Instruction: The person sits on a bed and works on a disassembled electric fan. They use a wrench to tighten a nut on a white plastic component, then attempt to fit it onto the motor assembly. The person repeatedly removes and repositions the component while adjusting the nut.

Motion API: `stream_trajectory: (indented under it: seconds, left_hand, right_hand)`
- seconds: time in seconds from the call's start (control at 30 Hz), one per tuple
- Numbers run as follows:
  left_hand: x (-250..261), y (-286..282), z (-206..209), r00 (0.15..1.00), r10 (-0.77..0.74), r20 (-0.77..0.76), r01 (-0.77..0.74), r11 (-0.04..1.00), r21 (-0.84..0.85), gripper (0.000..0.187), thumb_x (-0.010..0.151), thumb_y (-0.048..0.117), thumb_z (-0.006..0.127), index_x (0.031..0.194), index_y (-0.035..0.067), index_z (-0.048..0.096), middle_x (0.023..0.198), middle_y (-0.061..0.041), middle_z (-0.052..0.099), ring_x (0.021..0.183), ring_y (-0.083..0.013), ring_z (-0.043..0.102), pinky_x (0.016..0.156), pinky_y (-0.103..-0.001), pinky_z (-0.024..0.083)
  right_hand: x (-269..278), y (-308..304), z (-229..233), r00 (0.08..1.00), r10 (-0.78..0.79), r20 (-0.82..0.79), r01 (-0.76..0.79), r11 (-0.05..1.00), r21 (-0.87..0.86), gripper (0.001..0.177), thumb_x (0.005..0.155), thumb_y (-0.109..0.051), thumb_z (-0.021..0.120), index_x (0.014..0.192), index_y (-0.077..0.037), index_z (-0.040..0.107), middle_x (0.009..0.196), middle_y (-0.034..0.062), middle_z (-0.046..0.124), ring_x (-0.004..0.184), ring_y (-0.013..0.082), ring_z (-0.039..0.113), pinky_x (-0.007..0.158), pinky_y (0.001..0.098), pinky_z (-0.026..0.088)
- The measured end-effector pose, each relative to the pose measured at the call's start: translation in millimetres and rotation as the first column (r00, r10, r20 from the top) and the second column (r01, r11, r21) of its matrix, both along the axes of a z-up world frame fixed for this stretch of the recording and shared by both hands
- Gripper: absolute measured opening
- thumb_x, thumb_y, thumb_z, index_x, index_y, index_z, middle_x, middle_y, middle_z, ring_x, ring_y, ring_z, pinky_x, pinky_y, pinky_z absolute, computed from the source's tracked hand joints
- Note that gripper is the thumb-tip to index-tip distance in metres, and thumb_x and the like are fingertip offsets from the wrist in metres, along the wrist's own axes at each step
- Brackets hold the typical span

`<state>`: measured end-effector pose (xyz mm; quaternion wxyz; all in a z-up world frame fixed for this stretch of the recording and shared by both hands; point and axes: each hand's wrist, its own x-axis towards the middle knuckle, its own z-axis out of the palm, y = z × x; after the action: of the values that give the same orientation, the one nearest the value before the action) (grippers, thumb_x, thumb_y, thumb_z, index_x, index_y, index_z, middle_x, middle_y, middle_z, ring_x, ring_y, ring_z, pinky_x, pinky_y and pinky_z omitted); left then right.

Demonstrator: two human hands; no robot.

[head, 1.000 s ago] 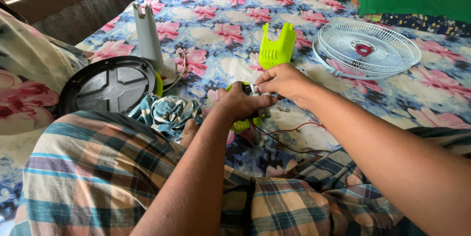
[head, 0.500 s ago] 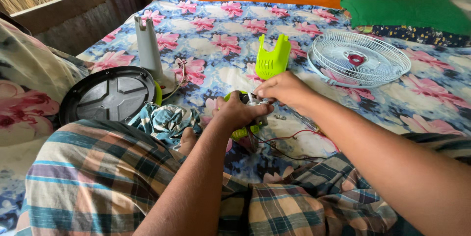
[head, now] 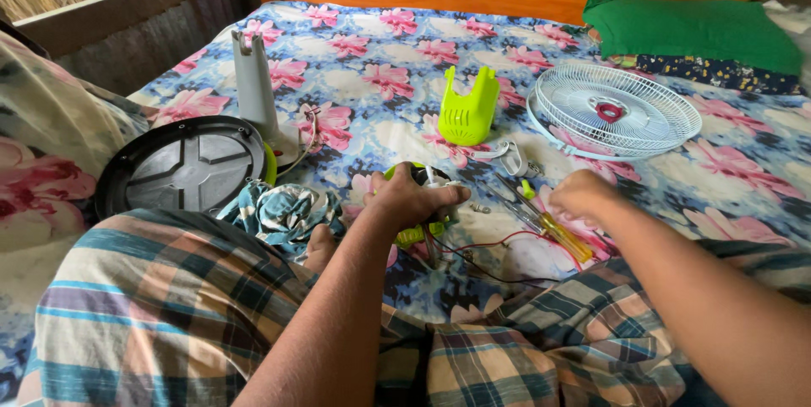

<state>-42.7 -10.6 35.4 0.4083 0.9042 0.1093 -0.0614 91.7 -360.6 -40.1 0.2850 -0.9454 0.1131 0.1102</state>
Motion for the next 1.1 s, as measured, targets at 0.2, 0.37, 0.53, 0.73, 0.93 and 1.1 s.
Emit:
stream_trajectory:
  seconds: [0.2, 0.37, 0.53, 0.73, 0.93, 1.1]
  left_hand:
    - [2, -3, 2, 1.000, 0.029, -0.011, -0.029, 0.999, -0.017, 0.136, 0.047, 0.078, 0.086, 0.156, 0.013, 0.036, 0.161, -0.028, 0.018, 0.148, -0.0513, 0.027, 0.117, -0.057, 0.035]
    - [0, -5, 2, 1.000, 0.016, -0.015, -0.016, 1.000, 0.019, 0.138, 0.046, 0.080, 0.082, 0.158, 0.014, 0.034, 0.161, -0.029, 0.023, 0.150, -0.0508, 0.025, 0.119, -0.058, 0.033]
    - [3, -4, 1, 1.000, 0.020, -0.017, -0.019, 1.000, 0.013, 0.142, 0.047, 0.082, 0.083, 0.158, 0.012, 0.031, 0.162, -0.030, 0.017, 0.150, -0.0520, 0.021, 0.119, -0.058, 0.032]
    - [1, -2, 0, 1.000, 0.010, -0.015, -0.010, 1.000, 0.013, 0.139, 0.046, 0.082, 0.081, 0.157, 0.012, 0.035, 0.160, -0.030, 0.021, 0.150, -0.0518, 0.023, 0.119, -0.058, 0.033]
    - [1, -3, -1, 1.000, 0.023, 0.008, -0.023, 1.000, -0.005, 0.137, 0.045, 0.081, 0.082, 0.154, 0.010, 0.038, 0.159, -0.029, 0.024, 0.149, -0.0503, 0.026, 0.119, -0.057, 0.033]
    - [2, -3, 0, 1.000, 0.021, -0.015, -0.021, 1.000, -0.002, 0.136, 0.046, 0.082, 0.081, 0.155, 0.013, 0.038, 0.159, -0.029, 0.023, 0.150, -0.0512, 0.024, 0.119, -0.057, 0.033]
  right_hand:
    - [-18, 46, -18, 0.921, 0.365, 0.133, -0.285, 0.867, -0.408, 0.028, 0.071, -0.032, 0.084, 0.097, -0.022, 0.083, 0.097, 0.0106, 0.080, 0.089, 0.0273, 0.077, 0.087, 0.0397, 0.058]
    - [-56, 74, 24, 0.943, 0.239, 0.233, -0.184, 0.955, -0.233, 0.026, 0.083, -0.029, 0.076, 0.101, -0.010, 0.079, 0.093, 0.0180, 0.080, 0.083, 0.0296, 0.076, 0.081, 0.0435, 0.059]
    - [-92, 90, 105, 0.603, 0.495, 0.625, -0.569, 0.816, -0.098, 0.034, 0.087, -0.026, 0.074, 0.114, -0.004, 0.076, 0.106, 0.0117, 0.076, 0.089, 0.0160, 0.072, 0.080, 0.0337, 0.054]
    - [-137, 107, 147, 0.705, 0.484, 0.518, -0.516, 0.852, -0.094, 0.033, 0.081, -0.020, 0.072, 0.111, -0.009, 0.080, 0.088, 0.0107, 0.082, 0.077, 0.0134, 0.072, 0.076, 0.0315, 0.056]
    - [-141, 111, 147, 0.740, 0.456, 0.494, -0.476, 0.874, -0.094, 0.033, 0.080, -0.022, 0.075, 0.111, -0.011, 0.080, 0.083, 0.0118, 0.081, 0.071, 0.0148, 0.070, 0.070, 0.0337, 0.056]
    - [-142, 111, 146, 0.702, 0.485, 0.522, -0.499, 0.858, -0.125, 0.033, 0.079, -0.022, 0.074, 0.110, -0.012, 0.081, 0.083, 0.0119, 0.081, 0.070, 0.0133, 0.071, 0.071, 0.0318, 0.056]
